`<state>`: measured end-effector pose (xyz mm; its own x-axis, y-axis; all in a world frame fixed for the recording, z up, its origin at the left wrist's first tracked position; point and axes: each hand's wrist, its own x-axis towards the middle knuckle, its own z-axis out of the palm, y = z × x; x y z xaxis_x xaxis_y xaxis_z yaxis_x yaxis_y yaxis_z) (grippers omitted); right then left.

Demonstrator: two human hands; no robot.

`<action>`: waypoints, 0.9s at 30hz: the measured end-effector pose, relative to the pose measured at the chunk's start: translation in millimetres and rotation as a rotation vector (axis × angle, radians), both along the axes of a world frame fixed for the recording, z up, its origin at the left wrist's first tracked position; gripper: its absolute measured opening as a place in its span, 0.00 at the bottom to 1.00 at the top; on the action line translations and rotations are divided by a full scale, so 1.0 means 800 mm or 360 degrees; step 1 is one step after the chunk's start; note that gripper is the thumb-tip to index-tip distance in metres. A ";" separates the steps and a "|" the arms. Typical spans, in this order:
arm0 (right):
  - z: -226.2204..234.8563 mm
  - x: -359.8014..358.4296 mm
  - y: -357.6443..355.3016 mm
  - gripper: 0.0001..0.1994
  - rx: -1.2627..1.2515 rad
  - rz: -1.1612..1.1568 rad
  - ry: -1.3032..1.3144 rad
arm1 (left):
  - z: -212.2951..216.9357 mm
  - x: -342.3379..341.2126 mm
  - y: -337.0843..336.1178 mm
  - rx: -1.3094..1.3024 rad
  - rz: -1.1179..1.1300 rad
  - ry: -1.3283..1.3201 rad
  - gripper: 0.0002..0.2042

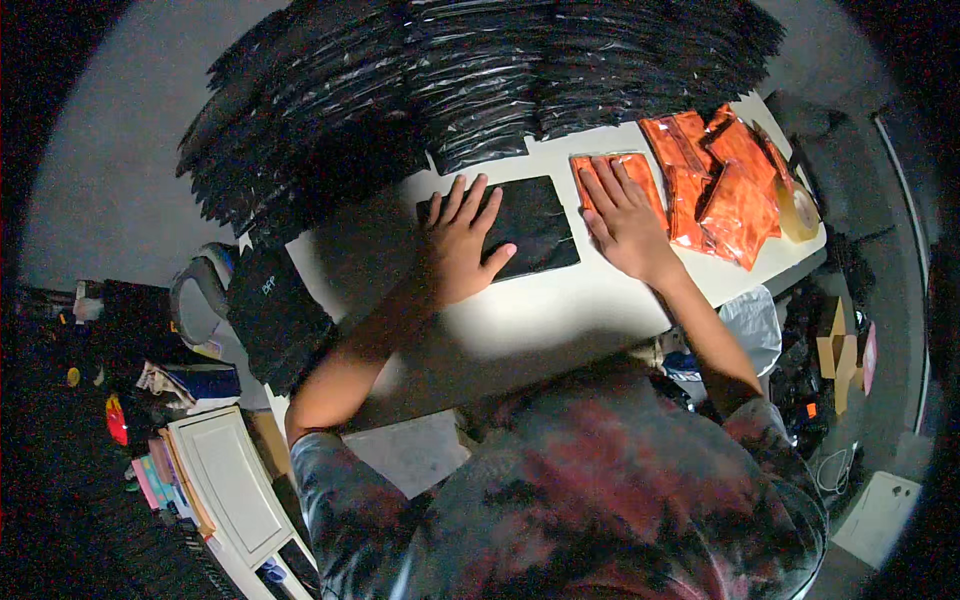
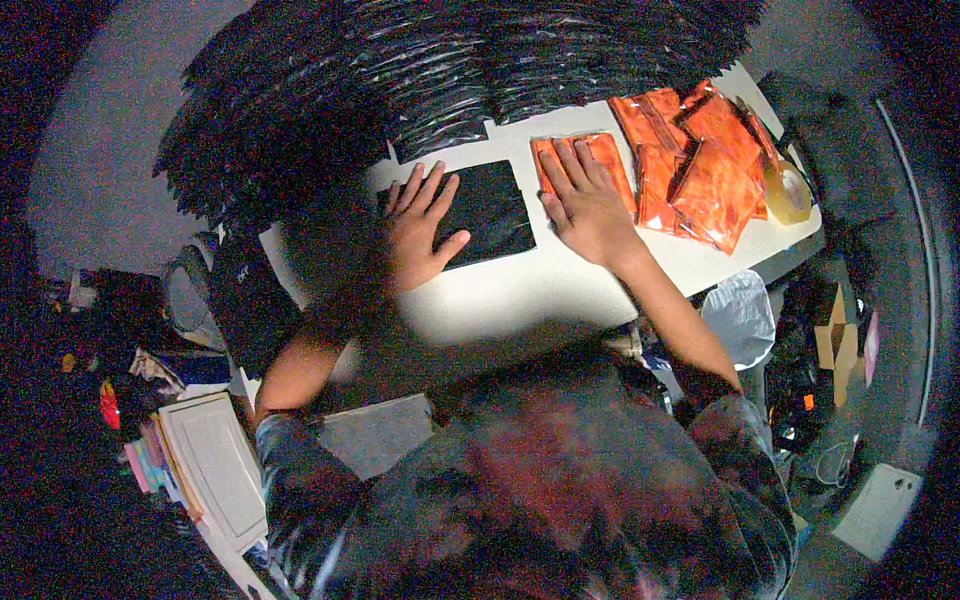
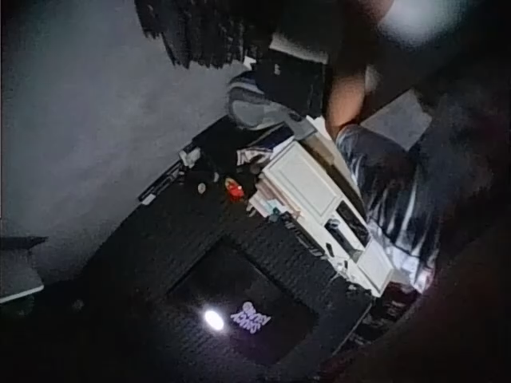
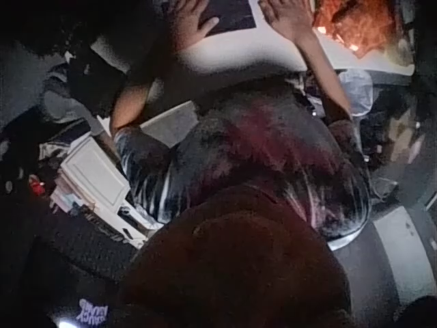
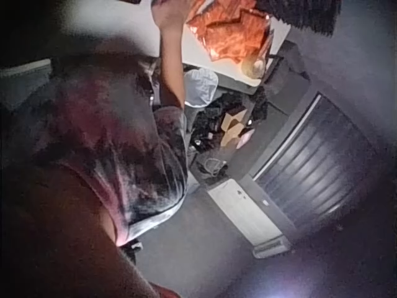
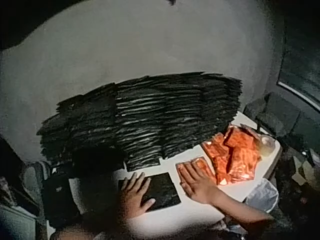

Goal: The person is seen packing small orange items into black mailer bags at a table.

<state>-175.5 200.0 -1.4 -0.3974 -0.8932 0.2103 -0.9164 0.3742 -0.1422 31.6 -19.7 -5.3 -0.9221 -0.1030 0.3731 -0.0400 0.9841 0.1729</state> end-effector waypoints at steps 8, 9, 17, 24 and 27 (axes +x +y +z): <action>0.052 0.020 0.080 0.14 -0.0667 -0.0060 -0.0624 | 0.038 -0.030 0.048 0.0331 -0.0483 0.0046 0.26; 0.050 0.014 0.091 0.14 -0.0671 -0.0079 -0.0625 | 0.044 -0.040 0.063 0.0444 -0.0713 0.0029 0.24; 0.029 -0.017 0.129 0.16 -0.0535 0.0029 -0.0379 | 0.042 -0.137 0.110 0.0195 -0.0739 0.0003 0.18; 0.031 -0.015 0.123 0.15 -0.0592 0.0104 -0.0384 | 0.060 -0.127 0.096 0.0422 -0.0496 -0.0374 0.10; 0.031 -0.015 0.130 0.13 -0.0601 0.0021 -0.0372 | 0.064 -0.119 0.099 0.0628 -0.0604 -0.0322 0.12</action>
<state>-187.3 304.0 23.8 -0.4618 -0.7763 0.4290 -0.8479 0.2443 -0.4706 -63.4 59.2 45.8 -0.9706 0.1528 0.1859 0.2321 0.7986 0.5553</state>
